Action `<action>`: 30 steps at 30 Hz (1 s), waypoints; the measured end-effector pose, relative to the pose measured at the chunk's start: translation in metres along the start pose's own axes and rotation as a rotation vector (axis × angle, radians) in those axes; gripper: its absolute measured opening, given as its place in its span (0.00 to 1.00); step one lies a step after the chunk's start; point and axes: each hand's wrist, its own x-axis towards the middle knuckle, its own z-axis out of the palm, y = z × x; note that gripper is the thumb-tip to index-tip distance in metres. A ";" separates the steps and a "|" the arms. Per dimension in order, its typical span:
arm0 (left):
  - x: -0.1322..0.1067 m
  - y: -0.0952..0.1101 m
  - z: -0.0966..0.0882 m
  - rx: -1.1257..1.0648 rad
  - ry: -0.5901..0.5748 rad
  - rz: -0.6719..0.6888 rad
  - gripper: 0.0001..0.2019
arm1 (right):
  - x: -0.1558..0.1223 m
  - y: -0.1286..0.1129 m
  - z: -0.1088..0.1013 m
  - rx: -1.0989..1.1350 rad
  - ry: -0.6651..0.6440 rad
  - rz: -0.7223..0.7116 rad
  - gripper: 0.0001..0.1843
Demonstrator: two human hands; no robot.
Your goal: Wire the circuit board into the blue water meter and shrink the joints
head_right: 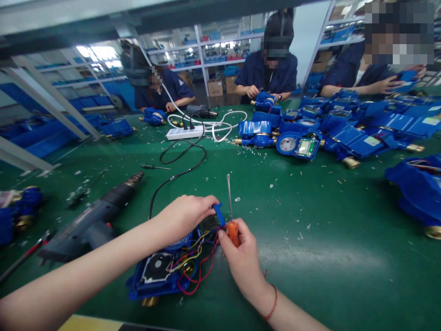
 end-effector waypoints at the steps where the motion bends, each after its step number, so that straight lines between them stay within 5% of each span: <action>1: -0.002 0.007 -0.002 0.034 0.002 0.010 0.10 | -0.002 -0.001 0.001 0.035 -0.010 0.000 0.15; 7: -0.037 0.042 -0.013 0.355 0.110 0.029 0.10 | 0.001 -0.016 0.006 0.154 -0.083 -0.007 0.20; 13: -0.099 0.038 0.000 0.133 0.473 -0.272 0.25 | 0.029 -0.042 0.011 0.289 -0.723 -0.023 0.16; 16: -0.127 0.042 0.017 -0.018 0.552 -0.394 0.19 | 0.044 -0.055 0.020 0.289 -1.018 -0.056 0.12; 21: -0.157 0.073 0.052 -0.304 0.742 -0.601 0.06 | 0.044 -0.071 0.044 0.130 -1.310 -0.058 0.12; 23: -0.162 0.087 0.070 -0.482 0.949 -0.769 0.08 | 0.035 -0.075 0.052 0.002 -1.350 -0.151 0.06; 26: -0.160 0.101 0.099 -1.039 1.192 -1.022 0.13 | 0.023 -0.076 0.054 -0.183 -1.234 -0.364 0.05; 30: -0.154 0.109 0.124 -1.687 1.342 -1.005 0.20 | 0.021 -0.076 0.038 -0.433 -1.020 -0.402 0.06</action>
